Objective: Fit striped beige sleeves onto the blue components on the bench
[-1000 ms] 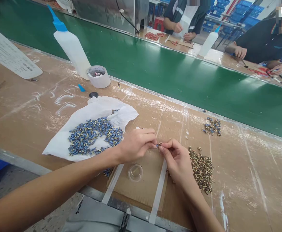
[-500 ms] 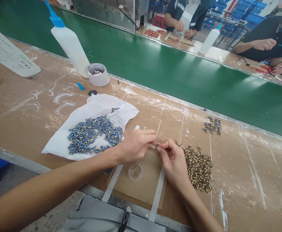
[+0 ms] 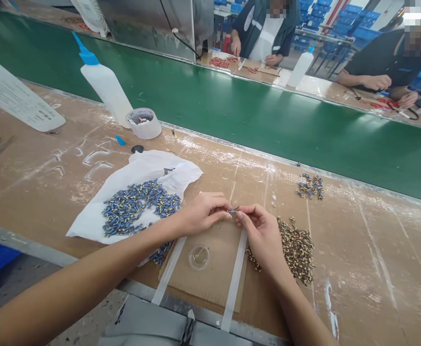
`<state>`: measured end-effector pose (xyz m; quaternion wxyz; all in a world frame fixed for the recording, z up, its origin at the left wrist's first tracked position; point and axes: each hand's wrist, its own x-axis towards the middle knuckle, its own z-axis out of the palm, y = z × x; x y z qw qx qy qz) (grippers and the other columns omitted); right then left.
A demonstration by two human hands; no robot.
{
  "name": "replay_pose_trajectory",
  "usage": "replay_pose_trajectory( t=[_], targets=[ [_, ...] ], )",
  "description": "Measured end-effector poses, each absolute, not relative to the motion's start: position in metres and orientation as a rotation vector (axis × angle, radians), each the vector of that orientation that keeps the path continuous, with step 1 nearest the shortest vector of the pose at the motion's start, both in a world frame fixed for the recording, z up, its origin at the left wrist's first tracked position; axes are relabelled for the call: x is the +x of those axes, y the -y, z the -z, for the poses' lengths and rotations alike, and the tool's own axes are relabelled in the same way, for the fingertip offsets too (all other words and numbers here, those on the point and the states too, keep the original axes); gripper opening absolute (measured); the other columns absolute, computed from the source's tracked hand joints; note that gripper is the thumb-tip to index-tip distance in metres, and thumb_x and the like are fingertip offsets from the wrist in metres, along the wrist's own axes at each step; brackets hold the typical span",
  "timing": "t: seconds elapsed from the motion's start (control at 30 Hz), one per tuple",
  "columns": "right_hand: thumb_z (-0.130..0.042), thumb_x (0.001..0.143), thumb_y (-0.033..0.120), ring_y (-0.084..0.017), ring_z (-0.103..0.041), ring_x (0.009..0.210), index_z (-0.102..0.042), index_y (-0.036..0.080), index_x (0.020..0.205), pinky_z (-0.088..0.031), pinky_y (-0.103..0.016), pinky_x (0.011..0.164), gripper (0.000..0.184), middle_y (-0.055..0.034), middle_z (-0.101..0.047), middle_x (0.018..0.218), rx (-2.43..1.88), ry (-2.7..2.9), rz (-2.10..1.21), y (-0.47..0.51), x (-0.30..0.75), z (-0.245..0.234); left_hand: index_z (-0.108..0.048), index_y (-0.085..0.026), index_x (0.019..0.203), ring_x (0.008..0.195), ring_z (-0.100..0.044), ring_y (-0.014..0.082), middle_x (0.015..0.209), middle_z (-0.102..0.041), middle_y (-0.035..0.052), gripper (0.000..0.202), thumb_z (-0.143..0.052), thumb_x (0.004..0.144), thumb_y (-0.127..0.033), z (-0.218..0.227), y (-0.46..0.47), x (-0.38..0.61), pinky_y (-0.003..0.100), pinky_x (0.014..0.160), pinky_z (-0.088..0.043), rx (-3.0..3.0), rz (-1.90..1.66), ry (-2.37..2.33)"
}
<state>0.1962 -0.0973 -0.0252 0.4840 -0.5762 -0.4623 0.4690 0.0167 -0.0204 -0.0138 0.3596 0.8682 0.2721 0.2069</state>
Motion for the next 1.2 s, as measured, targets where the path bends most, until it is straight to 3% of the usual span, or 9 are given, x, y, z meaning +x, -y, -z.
replay_pose_trajectory(
  t=[0.57,0.73,1.2],
  targets=[
    [-0.069,0.083,0.039,-0.014,-0.061,0.067,-0.066,0.019,0.087,-0.052,-0.027,0.063,0.02,-0.0019,-0.068,0.073,-1.392,1.162,-1.136,0.099,0.195,0.026,-0.065,-0.014,0.083,0.075,-0.056,0.0149,0.078,-0.063,0.0042,0.025,-0.045,0.095,-0.022,0.019,0.022,0.018,0.025,0.068,-0.038,2.294,-0.556,-0.663],
    [-0.067,0.084,0.04,-0.016,-0.063,0.067,-0.063,0.019,0.082,-0.052,-0.028,0.062,0.021,-0.0031,-0.068,0.073,-1.361,1.174,-1.164,0.101,0.191,0.032,-0.062,-0.014,0.071,0.066,-0.054,0.0132,0.069,-0.063,0.0021,0.025,-0.047,0.091,-0.017,0.02,0.024,0.019,0.023,0.061,-0.034,2.255,-0.539,-0.674],
    [-0.062,0.088,0.035,-0.018,-0.067,0.068,-0.06,0.02,0.077,-0.056,-0.032,0.066,0.019,-0.0042,-0.07,0.075,-1.384,1.306,-1.034,0.106,0.186,0.038,-0.061,-0.014,0.072,0.07,-0.055,0.0164,0.073,-0.065,0.0042,0.018,-0.047,0.08,-0.007,0.019,0.032,0.02,0.025,0.062,-0.034,2.342,-0.454,-0.749]
  ],
)
